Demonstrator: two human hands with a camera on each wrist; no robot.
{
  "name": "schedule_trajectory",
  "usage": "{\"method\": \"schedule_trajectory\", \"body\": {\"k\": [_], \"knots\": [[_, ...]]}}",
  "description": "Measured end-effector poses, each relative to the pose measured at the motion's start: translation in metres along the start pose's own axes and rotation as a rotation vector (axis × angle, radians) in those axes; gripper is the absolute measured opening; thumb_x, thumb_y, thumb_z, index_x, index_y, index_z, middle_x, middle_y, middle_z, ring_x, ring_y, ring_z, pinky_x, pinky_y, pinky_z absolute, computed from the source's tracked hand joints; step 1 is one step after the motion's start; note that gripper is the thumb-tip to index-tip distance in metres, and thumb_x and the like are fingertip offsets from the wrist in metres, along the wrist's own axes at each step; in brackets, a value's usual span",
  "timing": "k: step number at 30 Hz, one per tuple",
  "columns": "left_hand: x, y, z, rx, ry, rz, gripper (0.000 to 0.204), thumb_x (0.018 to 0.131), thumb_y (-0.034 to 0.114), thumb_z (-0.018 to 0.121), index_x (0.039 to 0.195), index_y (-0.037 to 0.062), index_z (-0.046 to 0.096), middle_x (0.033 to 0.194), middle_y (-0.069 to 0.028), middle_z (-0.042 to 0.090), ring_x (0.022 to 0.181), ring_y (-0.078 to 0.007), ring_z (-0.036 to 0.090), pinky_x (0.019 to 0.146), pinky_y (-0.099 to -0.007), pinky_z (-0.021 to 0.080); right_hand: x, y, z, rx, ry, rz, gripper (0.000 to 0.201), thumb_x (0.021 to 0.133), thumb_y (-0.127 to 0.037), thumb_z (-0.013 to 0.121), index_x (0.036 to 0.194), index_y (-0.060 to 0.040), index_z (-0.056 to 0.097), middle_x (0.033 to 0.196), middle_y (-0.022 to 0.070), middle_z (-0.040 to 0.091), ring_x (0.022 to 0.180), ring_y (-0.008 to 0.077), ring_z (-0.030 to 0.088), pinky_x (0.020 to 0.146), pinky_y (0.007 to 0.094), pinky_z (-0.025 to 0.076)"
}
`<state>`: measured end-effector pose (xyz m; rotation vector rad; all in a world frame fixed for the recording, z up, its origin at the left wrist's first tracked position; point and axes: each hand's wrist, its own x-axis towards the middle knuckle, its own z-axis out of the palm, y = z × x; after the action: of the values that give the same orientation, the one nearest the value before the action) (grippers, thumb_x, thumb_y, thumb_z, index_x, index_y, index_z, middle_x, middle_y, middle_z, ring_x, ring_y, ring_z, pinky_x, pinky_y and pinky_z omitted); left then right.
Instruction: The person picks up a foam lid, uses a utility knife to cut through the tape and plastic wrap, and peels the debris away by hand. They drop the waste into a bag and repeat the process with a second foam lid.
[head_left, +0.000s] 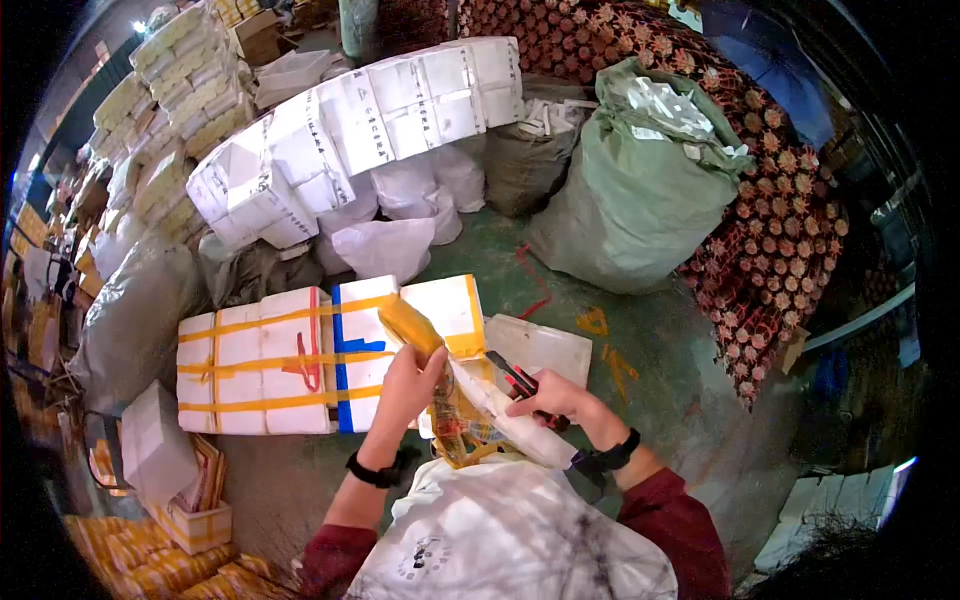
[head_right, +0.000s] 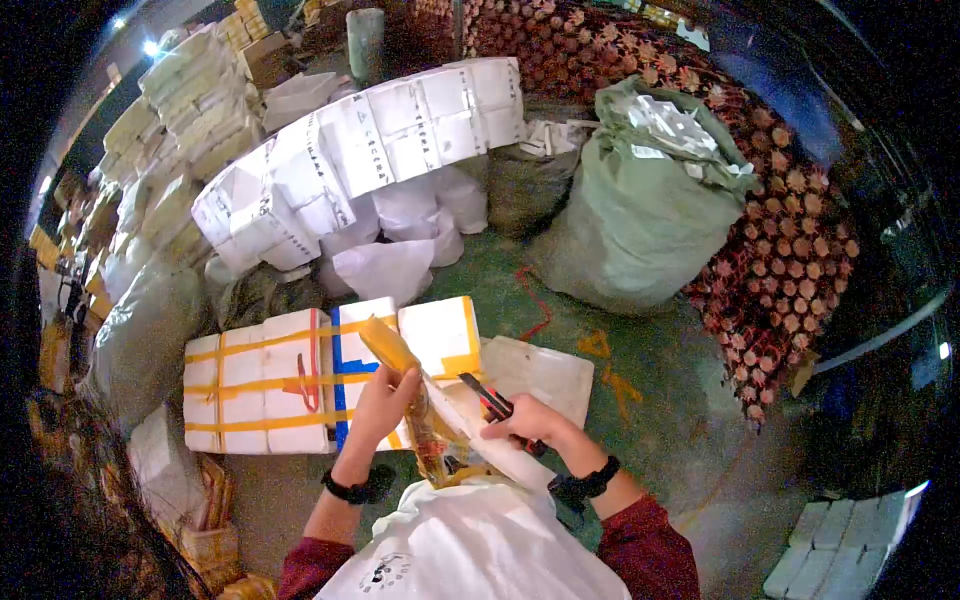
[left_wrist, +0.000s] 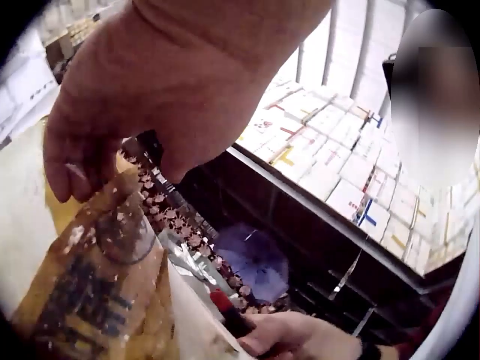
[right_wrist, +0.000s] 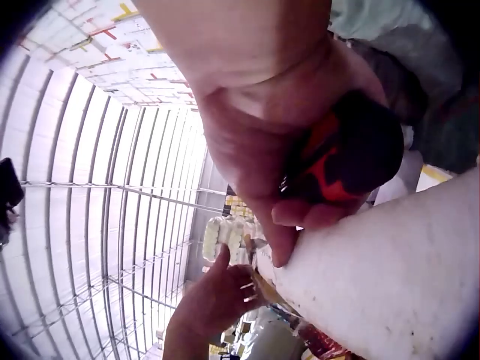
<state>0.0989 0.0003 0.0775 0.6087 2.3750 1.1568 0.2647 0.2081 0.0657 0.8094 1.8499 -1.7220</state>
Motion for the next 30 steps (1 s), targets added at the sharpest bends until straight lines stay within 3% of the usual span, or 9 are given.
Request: {"method": "schedule_trajectory", "body": {"k": [2, 3, 7, 14, 18, 22, 23, 27, 30], "knots": [[0.013, -0.006, 0.008, 0.418, 0.090, 0.082, 0.027, 0.093, 0.025, 0.063, 0.083, 0.0001, 0.059, 0.068, -0.0115, 0.062, 0.063, -0.0162, 0.061, 0.058, -0.0340, 0.049, 0.015, 0.014, -0.001, -0.008, -0.016, -0.047, 0.035, 0.074, -0.015, 0.084, 0.100, 0.0004, 0.066, 0.064, 0.0018, 0.058, 0.047, 0.0101, 0.054, 0.043, 0.0278, 0.041], [0.014, -0.012, 0.015, 0.314, 0.193, 0.310, 0.028, 0.092, 0.021, 0.062, 0.077, -0.0021, 0.059, 0.064, -0.0148, 0.058, 0.057, -0.0165, 0.058, 0.053, -0.0348, 0.046, 0.014, 0.012, -0.001, -0.018, -0.013, -0.043, 0.036, 0.074, -0.016, 0.084, 0.100, 0.0005, 0.066, 0.064, 0.0018, 0.058, 0.047, 0.0100, 0.054, 0.043, 0.0276, 0.041], [0.019, -0.032, 0.012, -0.361, -0.014, 0.149, 0.025, 0.091, 0.014, 0.059, 0.074, -0.0054, 0.059, 0.056, -0.0092, 0.054, 0.052, -0.0124, 0.049, 0.050, -0.0336, 0.039, -0.006, 0.005, -0.009, -0.003, 0.019, -0.062, 0.038, 0.073, -0.016, 0.085, 0.101, 0.0007, 0.066, 0.063, 0.0016, 0.058, 0.046, 0.0090, 0.053, 0.042, 0.0264, 0.040], [-0.012, -0.077, 0.031, -0.614, -0.076, 0.079, 0.025, 0.090, 0.011, 0.062, 0.068, -0.0006, 0.059, 0.062, 0.0024, 0.055, 0.059, -0.0054, 0.045, 0.052, -0.0261, 0.035, -0.023, 0.004, -0.029, -0.116, -0.054, -0.006, 0.035, 0.073, -0.020, 0.083, 0.099, -0.0001, 0.070, 0.060, -0.0005, 0.058, 0.045, 0.0070, 0.051, 0.039, 0.0245, 0.040], [-0.015, -0.082, 0.013, -0.692, -0.399, -0.001, 0.020, 0.095, 0.018, 0.062, 0.087, -0.0005, 0.067, 0.075, 0.0024, 0.062, 0.065, -0.0055, 0.057, 0.057, -0.0225, 0.044, -0.021, 0.012, -0.025, -0.090, -0.091, 0.044, 0.038, 0.073, -0.022, 0.084, 0.101, -0.0006, 0.069, 0.063, -0.0004, 0.060, 0.045, 0.0067, 0.052, 0.040, 0.0244, 0.041], [-0.014, -0.023, -0.030, -0.274, -0.395, -0.148, 0.041, 0.096, 0.038, 0.060, 0.089, -0.0022, 0.067, 0.073, -0.0014, 0.063, 0.064, -0.0092, 0.061, 0.056, -0.0251, 0.048, -0.015, 0.006, -0.011, -0.133, -0.106, 0.017, 0.039, 0.073, -0.022, 0.084, 0.101, -0.0004, 0.067, 0.064, -0.0003, 0.059, 0.046, 0.0069, 0.052, 0.040, 0.0247, 0.042], [-0.003, -0.035, -0.020, -0.140, -0.283, -0.257, 0.045, 0.093, 0.041, 0.061, 0.085, -0.0026, 0.068, 0.067, -0.0099, 0.065, 0.061, -0.0202, 0.065, 0.055, -0.0322, 0.049, -0.010, 0.006, -0.008, -0.160, -0.108, 0.014, 0.039, 0.073, -0.022, 0.084, 0.100, -0.0005, 0.067, 0.064, -0.0001, 0.059, 0.046, 0.0068, 0.052, 0.040, 0.0246, 0.042], [0.002, -0.015, 0.002, 0.203, 0.064, -0.003, 0.037, 0.089, 0.033, 0.064, 0.080, -0.0032, 0.067, 0.070, -0.0269, 0.062, 0.069, -0.0447, 0.062, 0.061, -0.0476, 0.049, -0.002, -0.002, -0.009, -0.198, -0.076, 0.006, 0.039, 0.074, -0.022, 0.085, 0.100, -0.0010, 0.066, 0.065, 0.0002, 0.059, 0.047, 0.0068, 0.052, 0.040, 0.0249, 0.042], [0.012, -0.035, 0.005, -0.252, -0.080, -0.028, 0.026, 0.094, 0.019, 0.062, 0.082, -0.0032, 0.069, 0.064, -0.0105, 0.066, 0.061, -0.0198, 0.064, 0.058, -0.0342, 0.050, 0.002, -0.004, -0.042, -0.222, -0.092, 0.069, 0.041, 0.074, -0.023, 0.085, 0.103, -0.0024, 0.065, 0.066, -0.0009, 0.058, 0.048, 0.0070, 0.052, 0.041, 0.0258, 0.042]]}}
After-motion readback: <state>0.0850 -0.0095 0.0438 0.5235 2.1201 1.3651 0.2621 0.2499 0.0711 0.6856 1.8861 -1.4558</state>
